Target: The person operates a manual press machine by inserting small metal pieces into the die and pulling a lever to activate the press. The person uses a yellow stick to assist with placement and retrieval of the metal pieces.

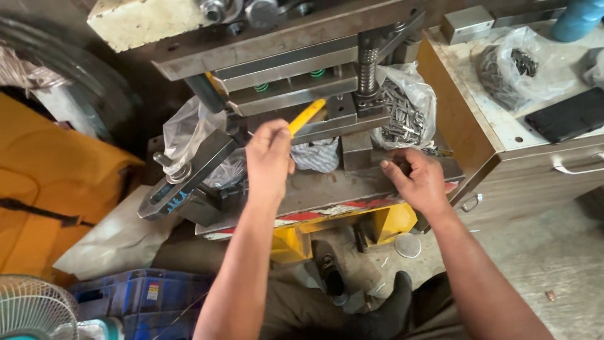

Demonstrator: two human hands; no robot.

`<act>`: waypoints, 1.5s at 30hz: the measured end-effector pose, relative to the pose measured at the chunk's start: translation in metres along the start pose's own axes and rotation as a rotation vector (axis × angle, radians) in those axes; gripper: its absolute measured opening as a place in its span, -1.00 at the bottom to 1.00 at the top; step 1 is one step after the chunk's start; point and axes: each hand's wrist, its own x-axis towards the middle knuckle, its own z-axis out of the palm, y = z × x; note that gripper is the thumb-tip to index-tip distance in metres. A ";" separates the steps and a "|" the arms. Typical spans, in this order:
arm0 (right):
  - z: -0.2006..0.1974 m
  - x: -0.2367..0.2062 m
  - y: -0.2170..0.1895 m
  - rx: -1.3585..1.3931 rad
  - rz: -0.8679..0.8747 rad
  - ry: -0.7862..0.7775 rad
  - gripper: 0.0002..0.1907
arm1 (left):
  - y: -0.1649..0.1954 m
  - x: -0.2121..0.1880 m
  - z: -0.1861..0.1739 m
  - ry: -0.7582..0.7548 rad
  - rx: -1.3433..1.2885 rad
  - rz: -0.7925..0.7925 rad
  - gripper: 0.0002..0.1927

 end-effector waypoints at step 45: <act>0.049 0.085 -0.097 -0.887 -0.692 -0.032 -0.93 | -0.146 -0.220 -0.144 -0.266 -0.199 -0.179 -0.84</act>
